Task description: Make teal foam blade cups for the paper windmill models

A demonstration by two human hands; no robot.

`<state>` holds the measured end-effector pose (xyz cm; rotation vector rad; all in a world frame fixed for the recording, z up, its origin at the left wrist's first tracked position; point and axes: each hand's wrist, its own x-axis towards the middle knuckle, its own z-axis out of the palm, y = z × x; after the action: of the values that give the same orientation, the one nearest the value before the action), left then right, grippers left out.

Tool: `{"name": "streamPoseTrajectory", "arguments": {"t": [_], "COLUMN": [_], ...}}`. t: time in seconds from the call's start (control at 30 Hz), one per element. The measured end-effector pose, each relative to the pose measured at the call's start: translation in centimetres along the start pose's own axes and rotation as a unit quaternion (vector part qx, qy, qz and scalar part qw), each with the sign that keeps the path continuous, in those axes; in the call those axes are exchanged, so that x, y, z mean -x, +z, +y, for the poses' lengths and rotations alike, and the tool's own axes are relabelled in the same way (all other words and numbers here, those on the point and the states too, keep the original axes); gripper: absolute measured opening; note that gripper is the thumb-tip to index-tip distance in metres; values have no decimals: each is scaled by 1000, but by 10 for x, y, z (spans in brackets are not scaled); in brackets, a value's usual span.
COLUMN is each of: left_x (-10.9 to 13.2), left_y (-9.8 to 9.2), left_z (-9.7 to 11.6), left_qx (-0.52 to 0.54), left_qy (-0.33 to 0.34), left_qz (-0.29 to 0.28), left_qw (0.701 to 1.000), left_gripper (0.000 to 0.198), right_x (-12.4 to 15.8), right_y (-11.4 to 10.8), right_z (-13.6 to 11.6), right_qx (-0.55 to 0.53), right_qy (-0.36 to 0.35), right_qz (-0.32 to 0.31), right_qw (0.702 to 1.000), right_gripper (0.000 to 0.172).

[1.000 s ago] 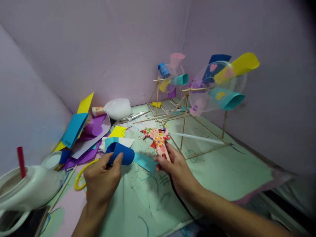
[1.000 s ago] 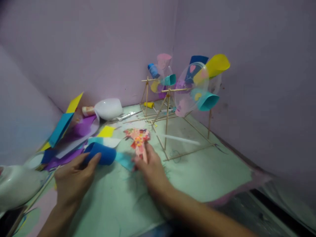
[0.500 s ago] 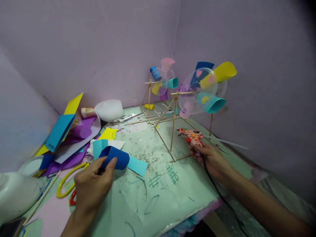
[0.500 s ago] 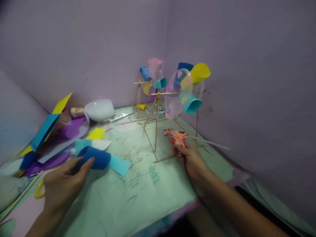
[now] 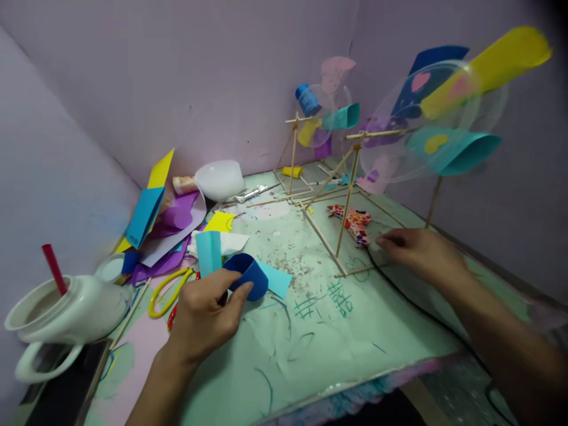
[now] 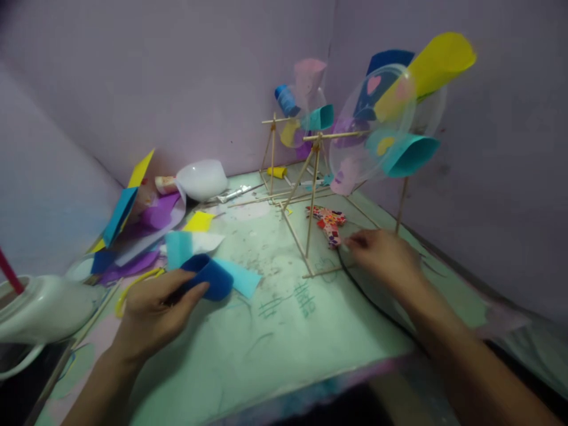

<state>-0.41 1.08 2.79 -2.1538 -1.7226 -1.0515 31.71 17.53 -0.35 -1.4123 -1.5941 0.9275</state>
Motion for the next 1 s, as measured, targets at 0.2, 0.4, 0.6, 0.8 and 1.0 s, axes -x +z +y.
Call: {"name": "streamPoseTrajectory", "arguments": {"t": [0.2, 0.4, 0.6, 0.8, 1.0], "left_x": [2, 1, 0, 1, 1], "left_y": [10, 15, 12, 12, 11], "left_z": [7, 8, 12, 16, 18], "left_qx": [68, 68, 63, 41, 39], "left_qy": [56, 66, 80, 85, 102], "left_qz": [-75, -103, -135, -154, -158], "left_qw": [993, 990, 986, 984, 981], "left_gripper": [8, 7, 11, 11, 13], "right_x": [66, 47, 43, 44, 44], "right_y": [40, 98, 126, 128, 128], "right_z": [-56, -87, -72, -64, -64], "right_qx": [95, -44, -131, -124, -119], "right_qy": [-175, -305, -271, -263, -270], "right_qz": [-122, -180, -144, -121, -117], "right_qw": [972, 934, 943, 949, 948], "right_gripper": [18, 27, 21, 19, 19]}}
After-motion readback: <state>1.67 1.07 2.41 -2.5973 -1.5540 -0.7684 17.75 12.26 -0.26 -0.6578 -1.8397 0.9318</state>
